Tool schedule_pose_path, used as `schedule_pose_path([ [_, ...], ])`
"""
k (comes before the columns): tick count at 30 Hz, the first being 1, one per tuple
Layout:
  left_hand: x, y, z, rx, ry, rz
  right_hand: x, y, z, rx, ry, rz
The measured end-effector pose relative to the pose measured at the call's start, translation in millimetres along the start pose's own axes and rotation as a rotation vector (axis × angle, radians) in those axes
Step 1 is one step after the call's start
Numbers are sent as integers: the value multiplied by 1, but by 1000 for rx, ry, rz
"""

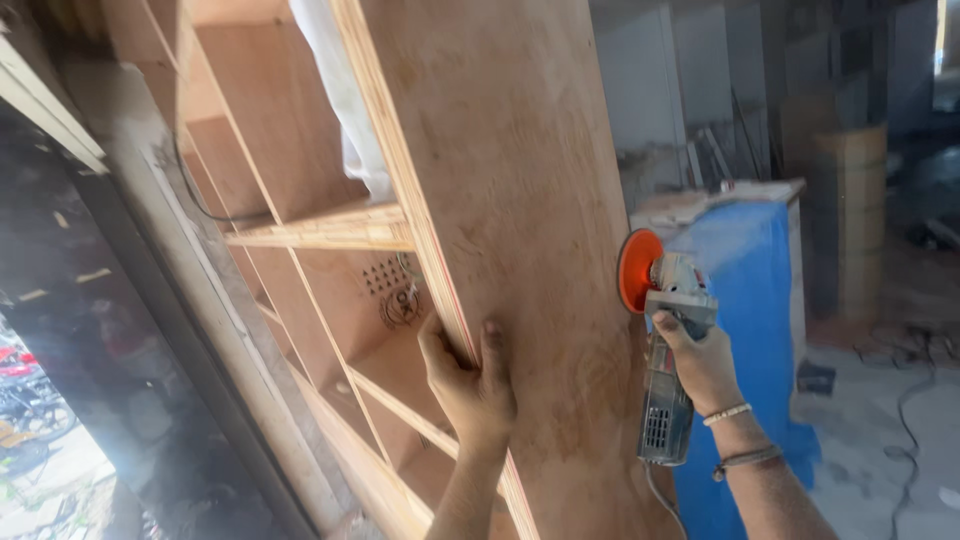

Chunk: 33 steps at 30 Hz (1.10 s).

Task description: The person uses a power sander to smooth the surface and edges of a large plywood structure, moving the tool across various panels and along the interior shelving.

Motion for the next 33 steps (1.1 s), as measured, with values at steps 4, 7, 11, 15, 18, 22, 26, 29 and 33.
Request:
schedule_pose_path([
  [4, 4, 1, -8, 219, 45, -38, -14, -63, -98, 74, -28, 38],
  [7, 6, 17, -32, 329, 100, 124, -9, -91, -164, 142, -31, 74],
  [11, 3, 48, -107, 469, 195, 242, 0, -116, -224, 274, -109, 126],
  [15, -33, 96, -261, 320, 601, 109, 0, -149, -288, 429, -210, 219],
  [18, -57, 190, -345, -265, 1007, 295, -9, -181, -361, 623, -315, 197],
  [22, -118, 311, -410, -1035, 1464, 699, -7, -214, -457, 771, -350, 117],
  [26, -149, 347, -461, -1461, 1551, 118, 0, -250, -550, 988, -550, 302],
  [29, -172, 376, -505, -1615, 1516, 199, -12, -280, -596, 1128, -614, 283],
  [33, -173, 414, -537, -1701, 1456, 316, -29, -321, -617, 1206, -691, 322],
])
Point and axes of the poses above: each hand's wrist, its own z-axis towards the middle knuckle, its own x-axis out of the palm, y = z × x, the point moved 7 cm from there along z, towards the middle knuckle, and after that the axes turned 9 degrees about -x, right-handed, at the moved point
